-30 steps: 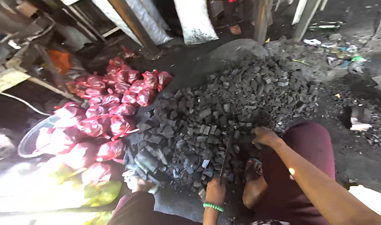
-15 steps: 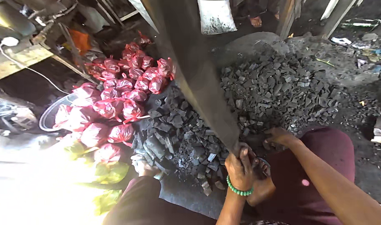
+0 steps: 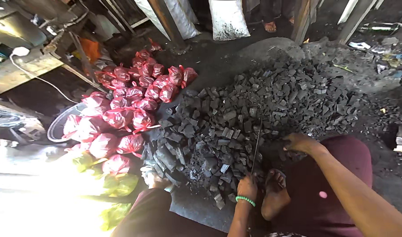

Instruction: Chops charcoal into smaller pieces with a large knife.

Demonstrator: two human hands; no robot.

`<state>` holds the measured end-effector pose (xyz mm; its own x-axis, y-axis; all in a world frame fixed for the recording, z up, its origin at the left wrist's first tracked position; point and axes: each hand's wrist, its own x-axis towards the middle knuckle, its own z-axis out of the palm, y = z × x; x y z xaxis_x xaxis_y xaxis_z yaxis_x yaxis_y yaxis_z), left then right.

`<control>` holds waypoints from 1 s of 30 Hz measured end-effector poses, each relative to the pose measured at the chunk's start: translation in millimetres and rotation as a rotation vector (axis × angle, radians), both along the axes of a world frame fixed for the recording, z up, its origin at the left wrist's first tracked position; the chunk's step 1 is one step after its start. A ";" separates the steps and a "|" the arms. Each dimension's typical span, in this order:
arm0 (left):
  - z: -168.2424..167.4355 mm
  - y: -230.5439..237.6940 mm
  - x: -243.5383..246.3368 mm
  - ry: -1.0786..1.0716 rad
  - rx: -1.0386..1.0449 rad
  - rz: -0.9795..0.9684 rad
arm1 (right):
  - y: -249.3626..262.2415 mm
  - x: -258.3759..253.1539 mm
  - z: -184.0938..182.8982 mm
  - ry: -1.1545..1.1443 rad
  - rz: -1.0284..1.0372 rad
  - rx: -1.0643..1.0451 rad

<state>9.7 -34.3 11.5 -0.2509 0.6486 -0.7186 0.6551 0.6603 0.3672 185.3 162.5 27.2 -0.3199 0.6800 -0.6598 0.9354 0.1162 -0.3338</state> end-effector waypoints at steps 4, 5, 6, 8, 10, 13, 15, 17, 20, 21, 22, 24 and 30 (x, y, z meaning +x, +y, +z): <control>12.7 -2.9 5.1 0.003 0.134 0.017 | -7.2 -2.9 -7.3 -0.058 -0.012 -0.013; 18.2 -6.6 8.5 0.007 0.256 0.037 | -7.5 -2.8 -10.9 -0.061 -0.011 -0.010; 21.2 -11.6 13.1 0.017 0.442 0.066 | -7.6 -2.9 -12.8 -0.064 -0.009 -0.008; 20.1 -15.6 23.8 0.044 0.883 0.119 | -7.2 -2.3 -14.1 -0.065 0.003 -0.006; 13.1 -12.7 30.7 0.038 1.067 0.124 | -7.5 -2.3 -11.5 -0.064 0.013 -0.005; -15.5 -20.1 25.8 -0.010 0.432 -0.012 | -7.8 -4.2 -10.1 -0.087 0.027 0.000; -38.5 -17.6 16.5 -0.035 -0.122 -0.166 | -10.5 -5.3 -11.4 -0.102 0.031 0.007; -34.8 -11.9 13.5 -0.028 -0.209 -0.190 | -10.7 -2.6 -11.0 -0.088 0.009 0.021; 3.4 -1.0 12.2 0.002 -0.070 -0.114 | -9.4 1.0 -15.2 -0.078 0.025 -0.007; 14.3 -1.4 12.9 0.005 0.053 -0.072 | -9.9 -0.1 -14.3 -0.073 0.020 -0.011; 23.1 -3.8 15.6 0.009 0.253 -0.018 | -9.6 -1.5 -12.0 -0.074 0.014 -0.010; 29.7 -9.1 24.8 0.022 0.750 0.075 | -9.4 -3.4 -9.0 -0.077 -0.004 -0.008; -27.5 -21.0 19.6 0.025 0.049 -0.169 | -8.8 -7.2 -7.2 -0.072 -0.002 -0.019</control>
<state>29.3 -55.3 -16.0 -0.1526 0.7170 -0.6802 0.7645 0.5218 0.3785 178.1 153.8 20.0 -0.2699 0.6673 -0.6942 0.9574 0.1089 -0.2676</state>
